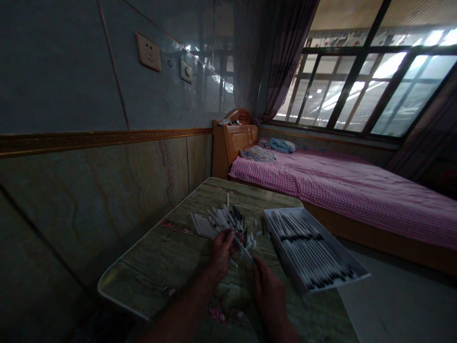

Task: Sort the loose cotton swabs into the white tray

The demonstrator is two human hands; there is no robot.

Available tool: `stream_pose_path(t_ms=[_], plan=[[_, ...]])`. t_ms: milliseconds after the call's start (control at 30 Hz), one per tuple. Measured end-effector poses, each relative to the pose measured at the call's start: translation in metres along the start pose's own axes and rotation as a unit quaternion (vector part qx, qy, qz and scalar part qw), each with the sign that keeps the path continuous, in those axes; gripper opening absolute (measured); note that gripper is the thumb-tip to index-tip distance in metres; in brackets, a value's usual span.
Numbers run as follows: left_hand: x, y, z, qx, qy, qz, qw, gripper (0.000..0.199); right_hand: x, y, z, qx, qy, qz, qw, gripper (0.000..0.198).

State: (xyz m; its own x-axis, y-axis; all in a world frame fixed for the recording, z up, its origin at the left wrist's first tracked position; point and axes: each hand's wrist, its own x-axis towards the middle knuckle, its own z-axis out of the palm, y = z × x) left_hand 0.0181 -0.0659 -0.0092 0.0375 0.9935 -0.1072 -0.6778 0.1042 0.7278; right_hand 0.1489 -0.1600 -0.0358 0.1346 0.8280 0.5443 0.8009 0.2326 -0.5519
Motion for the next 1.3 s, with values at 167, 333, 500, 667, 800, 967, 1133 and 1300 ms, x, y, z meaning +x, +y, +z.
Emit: stream_pose_path(t_ms=[167, 333, 500, 667, 800, 967, 1133, 1300], plan=[[-0.003, 0.001, 0.002, 0.032, 0.002, 0.016, 0.999, 0.046, -0.005, 0.0, 0.003, -0.011, -0.005, 0.012, 1.0, 0.039], [-0.008, -0.001, 0.007, 0.037, 0.004, 0.016, 0.999, 0.046, 0.004, -0.002, -0.003, 0.119, -0.054, 0.138, 0.982, 0.042], [-0.011, -0.006, 0.01, 0.014, 0.007, 0.009, 1.0, 0.044, 0.016, -0.001, -0.009, 0.225, -0.088, 0.208, 0.948, 0.04], [-0.013, -0.005, 0.014, 0.004, 0.012, 0.013, 1.0, 0.043, 0.016, -0.001, -0.006, 0.268, -0.085, 0.239, 0.929, 0.036], [-0.015, -0.003, 0.015, 0.018, 0.01, 0.012, 1.0, 0.045, 0.012, -0.004, -0.003, 0.261, -0.104, 0.227, 0.932, 0.035], [-0.014, -0.003, 0.011, 0.028, -0.009, 0.008, 1.0, 0.051, 0.014, -0.006, -0.012, 0.228, -0.138, 0.209, 0.941, 0.028], [-0.01, -0.004, 0.011, 0.045, -0.017, 0.019, 0.999, 0.051, 0.051, 0.025, -0.059, 0.106, -0.066, 0.202, 0.971, 0.03], [-0.011, -0.009, 0.014, 0.141, 0.001, 0.086, 0.986, 0.048, 0.101, 0.093, -0.104, -0.124, -0.047, 0.231, 0.964, 0.037]])
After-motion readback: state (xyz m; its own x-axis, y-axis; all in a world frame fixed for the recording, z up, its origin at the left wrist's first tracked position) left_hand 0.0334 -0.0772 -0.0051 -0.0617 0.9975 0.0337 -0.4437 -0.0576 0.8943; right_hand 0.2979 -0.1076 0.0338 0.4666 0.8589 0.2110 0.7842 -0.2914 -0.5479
